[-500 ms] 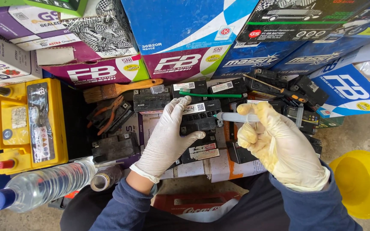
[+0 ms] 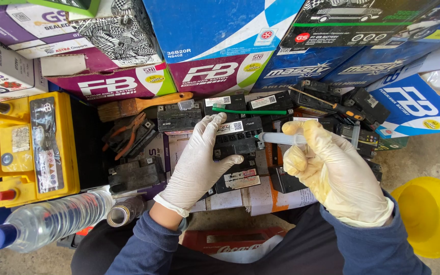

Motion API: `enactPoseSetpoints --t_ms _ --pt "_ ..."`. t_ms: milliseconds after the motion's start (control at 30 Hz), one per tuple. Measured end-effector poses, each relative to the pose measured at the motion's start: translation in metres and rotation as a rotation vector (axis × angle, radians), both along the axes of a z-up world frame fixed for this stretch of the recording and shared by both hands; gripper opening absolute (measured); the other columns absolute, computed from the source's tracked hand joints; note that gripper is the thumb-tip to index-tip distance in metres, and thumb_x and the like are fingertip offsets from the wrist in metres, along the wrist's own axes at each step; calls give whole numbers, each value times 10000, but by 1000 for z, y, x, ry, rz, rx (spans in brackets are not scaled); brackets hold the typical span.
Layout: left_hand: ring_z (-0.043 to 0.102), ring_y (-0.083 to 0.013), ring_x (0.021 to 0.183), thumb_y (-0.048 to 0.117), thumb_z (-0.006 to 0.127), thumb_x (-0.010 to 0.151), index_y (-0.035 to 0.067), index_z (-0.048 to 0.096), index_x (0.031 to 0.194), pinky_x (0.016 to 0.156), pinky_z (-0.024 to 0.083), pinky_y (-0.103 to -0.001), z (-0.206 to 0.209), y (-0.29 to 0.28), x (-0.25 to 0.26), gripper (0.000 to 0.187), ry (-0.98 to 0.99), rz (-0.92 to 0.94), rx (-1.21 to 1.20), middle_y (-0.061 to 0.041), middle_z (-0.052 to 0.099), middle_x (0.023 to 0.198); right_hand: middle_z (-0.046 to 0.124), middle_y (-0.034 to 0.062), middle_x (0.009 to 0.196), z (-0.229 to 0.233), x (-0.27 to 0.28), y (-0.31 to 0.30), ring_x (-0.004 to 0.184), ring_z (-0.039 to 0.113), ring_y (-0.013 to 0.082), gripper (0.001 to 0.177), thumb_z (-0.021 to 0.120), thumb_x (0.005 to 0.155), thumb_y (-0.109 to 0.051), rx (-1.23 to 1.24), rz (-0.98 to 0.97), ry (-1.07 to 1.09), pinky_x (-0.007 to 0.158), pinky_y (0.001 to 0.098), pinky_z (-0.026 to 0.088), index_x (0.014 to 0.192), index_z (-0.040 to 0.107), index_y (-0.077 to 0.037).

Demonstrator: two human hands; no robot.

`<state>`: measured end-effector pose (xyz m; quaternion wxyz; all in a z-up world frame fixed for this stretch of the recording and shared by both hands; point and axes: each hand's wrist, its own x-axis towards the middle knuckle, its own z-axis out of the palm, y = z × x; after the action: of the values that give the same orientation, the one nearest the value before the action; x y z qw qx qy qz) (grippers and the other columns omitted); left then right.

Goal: Refill small battery cells with liquid using a syringe

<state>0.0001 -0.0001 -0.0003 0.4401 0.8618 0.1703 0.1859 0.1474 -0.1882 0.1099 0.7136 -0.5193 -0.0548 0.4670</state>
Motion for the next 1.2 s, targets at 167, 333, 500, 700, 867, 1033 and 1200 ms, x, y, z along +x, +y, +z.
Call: enactPoseSetpoints --t_ms 167,333,500,700,867,1033,1200 --pt "407 -354 1463 222 935 754 64 408 1510 1214 339 -433 4 0 0 934 7 7 -23 -203 456 1497 545 95 683 -3 0 -2 667 511 194 395 533 1074 -279 56 28 2 652 338 413 1249 645 57" --pt "383 -374 1472 230 937 752 61 407 1507 1216 332 -454 4 -1 -1 938 8 4 -8 -207 463 1498 508 79 665 -4 -3 2 649 479 186 351 521 1083 -250 18 5 -14 631 332 384 1200 658 52" --pt "377 -369 1481 234 930 763 58 397 1517 1215 337 -446 4 0 0 940 10 3 -11 -211 450 1515 503 68 654 -4 -4 3 639 474 178 328 540 1071 -240 -5 4 -25 627 326 379 1187 660 43" --pt "378 -368 1478 234 928 763 50 395 1520 1220 332 -447 3 0 -1 943 6 0 -7 -211 455 1518 518 64 616 -3 -6 4 604 498 184 295 543 1074 -184 -33 -6 -60 598 333 420 1154 706 49" --pt "394 -349 1468 222 933 754 46 402 1514 1222 331 -433 5 0 -1 944 3 3 0 -201 459 1505 559 92 698 -10 -7 2 629 502 199 247 562 1047 -114 3 9 -53 613 353 419 1158 709 52" --pt "376 -356 1484 238 925 769 67 384 1529 1216 334 -439 4 -1 -2 948 15 4 -12 -207 443 1512 587 110 655 4 -14 3 642 556 217 310 526 1059 -158 -141 113 -181 607 321 438 1202 714 43" --pt "390 -351 1479 276 902 801 55 316 1573 1216 341 -417 11 -2 -5 994 -5 4 23 -213 424 1534 577 141 694 14 -24 0 632 540 219 185 651 966 -46 -284 216 -361 634 329 447 1118 738 14"
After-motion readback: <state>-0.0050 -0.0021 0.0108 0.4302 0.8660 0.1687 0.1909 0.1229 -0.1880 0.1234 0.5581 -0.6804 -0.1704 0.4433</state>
